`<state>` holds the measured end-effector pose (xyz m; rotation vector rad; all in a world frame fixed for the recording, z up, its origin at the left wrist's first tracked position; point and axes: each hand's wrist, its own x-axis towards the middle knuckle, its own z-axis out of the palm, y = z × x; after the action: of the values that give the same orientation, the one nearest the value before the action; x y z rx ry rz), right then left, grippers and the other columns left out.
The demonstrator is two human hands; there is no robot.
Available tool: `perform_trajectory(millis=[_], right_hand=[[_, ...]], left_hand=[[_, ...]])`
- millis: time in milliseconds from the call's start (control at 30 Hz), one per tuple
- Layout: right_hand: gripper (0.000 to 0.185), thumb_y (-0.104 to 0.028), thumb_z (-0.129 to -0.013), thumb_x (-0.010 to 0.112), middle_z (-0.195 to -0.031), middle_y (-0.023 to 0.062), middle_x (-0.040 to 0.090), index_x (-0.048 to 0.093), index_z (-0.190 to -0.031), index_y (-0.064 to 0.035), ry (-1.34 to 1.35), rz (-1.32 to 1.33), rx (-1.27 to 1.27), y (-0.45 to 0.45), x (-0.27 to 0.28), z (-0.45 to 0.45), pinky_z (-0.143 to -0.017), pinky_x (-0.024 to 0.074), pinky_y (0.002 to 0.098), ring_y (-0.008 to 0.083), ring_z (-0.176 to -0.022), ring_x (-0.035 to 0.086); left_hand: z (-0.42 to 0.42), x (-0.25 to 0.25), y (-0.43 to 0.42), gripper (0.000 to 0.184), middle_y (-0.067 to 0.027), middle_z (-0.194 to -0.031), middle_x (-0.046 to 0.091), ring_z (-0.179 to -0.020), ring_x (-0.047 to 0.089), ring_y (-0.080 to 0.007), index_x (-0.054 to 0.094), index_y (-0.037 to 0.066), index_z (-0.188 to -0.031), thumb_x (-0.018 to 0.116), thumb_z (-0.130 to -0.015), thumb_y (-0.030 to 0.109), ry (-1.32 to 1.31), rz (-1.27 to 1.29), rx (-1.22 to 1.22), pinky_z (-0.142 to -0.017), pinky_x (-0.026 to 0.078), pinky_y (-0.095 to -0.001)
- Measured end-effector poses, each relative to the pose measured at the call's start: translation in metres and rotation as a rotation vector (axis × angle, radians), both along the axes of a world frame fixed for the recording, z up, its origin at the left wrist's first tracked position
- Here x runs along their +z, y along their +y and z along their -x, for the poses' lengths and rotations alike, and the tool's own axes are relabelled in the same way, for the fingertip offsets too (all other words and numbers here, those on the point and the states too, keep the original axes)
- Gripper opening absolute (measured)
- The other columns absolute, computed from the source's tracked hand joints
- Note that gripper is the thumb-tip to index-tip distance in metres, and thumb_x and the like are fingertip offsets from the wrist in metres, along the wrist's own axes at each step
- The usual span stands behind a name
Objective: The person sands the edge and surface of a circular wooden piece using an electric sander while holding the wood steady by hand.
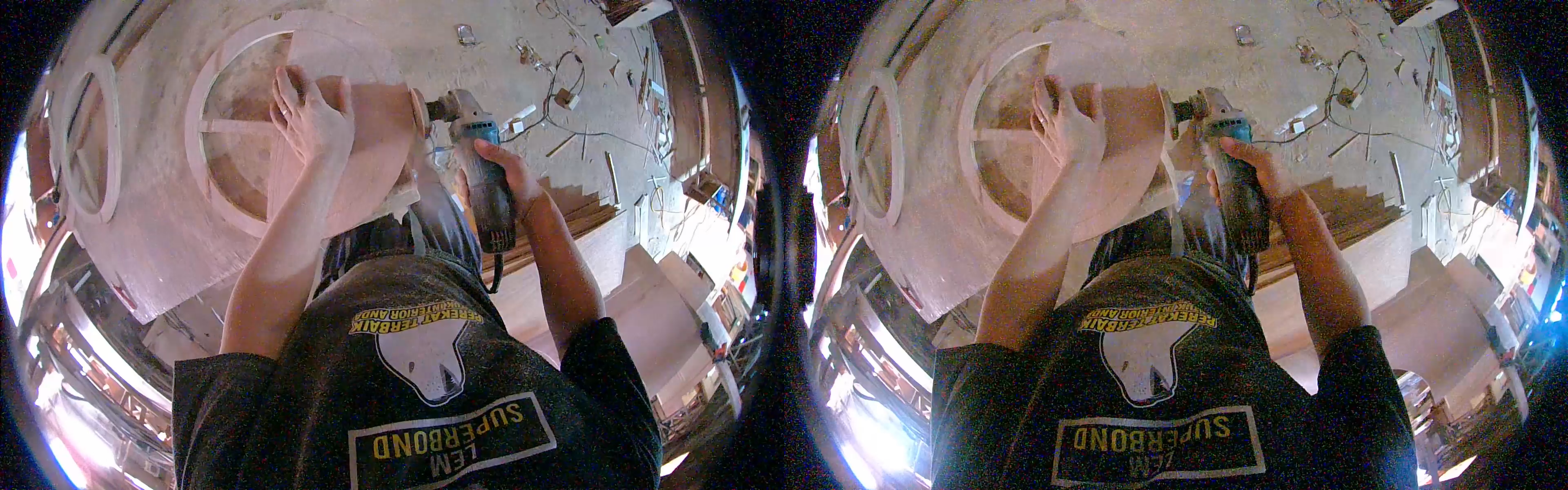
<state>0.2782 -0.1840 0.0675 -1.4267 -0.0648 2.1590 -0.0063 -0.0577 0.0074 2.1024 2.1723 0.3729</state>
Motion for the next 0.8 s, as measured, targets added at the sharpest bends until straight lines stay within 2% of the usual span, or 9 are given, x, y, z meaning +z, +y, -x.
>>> perform_trajectory(millis=[233, 333, 433, 533, 567, 667, 800], right_hand=[[0.052, -0.056, -0.095, 0.067, -0.084, 0.0102, 0.073, 0.069, -0.106, -0.0049, -0.001, 0.057, -0.085, -0.036, 0.009, 0.017, -0.065, 0.0581, 0.0364, 0.0229, -0.068, 0.070], [0.061, -0.059, -0.094, 0.067, -0.087, 0.0137, 0.073, 0.065, -0.124, -0.0053, -0.034, 0.112, -0.039, -0.053, -0.001, 0.013, -0.065, 0.0586, 0.0379, 0.0261, -0.067, 0.070], [0.061, -0.059, -0.094, 0.066, -0.087, 0.0133, 0.073, 0.066, -0.123, -0.0054, 0.013, 0.079, -0.112, -0.056, -0.001, 0.016, -0.065, 0.0589, 0.0379, 0.0259, -0.067, 0.070], [0.057, -0.059, -0.094, 0.067, -0.086, 0.0115, 0.073, 0.067, -0.112, -0.0050, -0.023, 0.100, -0.177, -0.039, 0.008, 0.016, -0.066, 0.0589, 0.0368, 0.0251, -0.072, 0.071], [0.059, -0.061, -0.093, 0.068, -0.087, 0.0117, 0.073, 0.067, -0.112, -0.0047, 0.082, 0.078, -0.151, -0.030, 0.009, 0.013, -0.066, 0.0594, 0.0374, 0.0246, -0.071, 0.071], [0.060, -0.059, -0.096, 0.065, -0.086, 0.0118, 0.072, 0.066, -0.122, -0.0049, -0.022, 0.047, -0.136, -0.008, 0.014, 0.015, -0.061, 0.0591, 0.0358, 0.0230, -0.064, 0.070], [0.054, -0.057, -0.097, 0.065, -0.089, 0.0122, 0.074, 0.066, -0.115, -0.0064, -0.030, 0.011, -0.114, -0.003, 0.013, 0.016, -0.063, 0.0596, 0.0381, 0.0238, -0.070, 0.072]], left_hand=[[0.001, -0.006, 0.002, 0.086, -0.0245, -0.169, 0.030, -0.157, 0.027, -0.0396, 0.041, -0.006, -0.157, 0.054, -0.102, 0.058, -0.017, -0.068, -0.009, -0.125, 0.022, -0.0546], [0.001, -0.007, 0.002, 0.085, -0.0243, -0.168, 0.031, -0.156, 0.028, -0.0394, 0.042, -0.006, -0.156, 0.054, -0.102, 0.058, -0.012, -0.077, -0.010, -0.125, 0.022, -0.0545], [0.001, -0.008, 0.003, 0.085, -0.0238, -0.168, 0.031, -0.157, 0.028, -0.0381, 0.043, -0.006, -0.156, 0.055, -0.101, 0.059, 0.015, -0.058, 0.000, -0.126, 0.022, -0.0545], [0.001, -0.006, 0.002, 0.085, -0.0232, -0.168, 0.031, -0.157, 0.027, -0.0366, 0.045, -0.006, -0.155, 0.056, -0.101, 0.059, -0.014, -0.061, -0.007, -0.126, 0.022, -0.0548], [0.000, -0.005, 0.002, 0.085, -0.0231, -0.168, 0.031, -0.157, 0.027, -0.0363, 0.045, -0.006, -0.155, 0.056, -0.101, 0.059, -0.015, -0.065, -0.008, -0.125, 0.022, -0.0548], [0.000, -0.007, 0.003, 0.084, -0.0228, -0.168, 0.031, -0.158, 0.026, -0.0355, 0.045, -0.006, -0.154, 0.055, -0.102, 0.059, -0.021, -0.072, -0.007, -0.125, 0.023, -0.0547], [0.002, -0.007, 0.002, 0.084, -0.0224, -0.169, 0.030, -0.158, 0.026, -0.0349, 0.044, -0.006, -0.155, 0.054, -0.102, 0.058, -0.017, -0.049, -0.006, -0.126, 0.022, -0.0542]])
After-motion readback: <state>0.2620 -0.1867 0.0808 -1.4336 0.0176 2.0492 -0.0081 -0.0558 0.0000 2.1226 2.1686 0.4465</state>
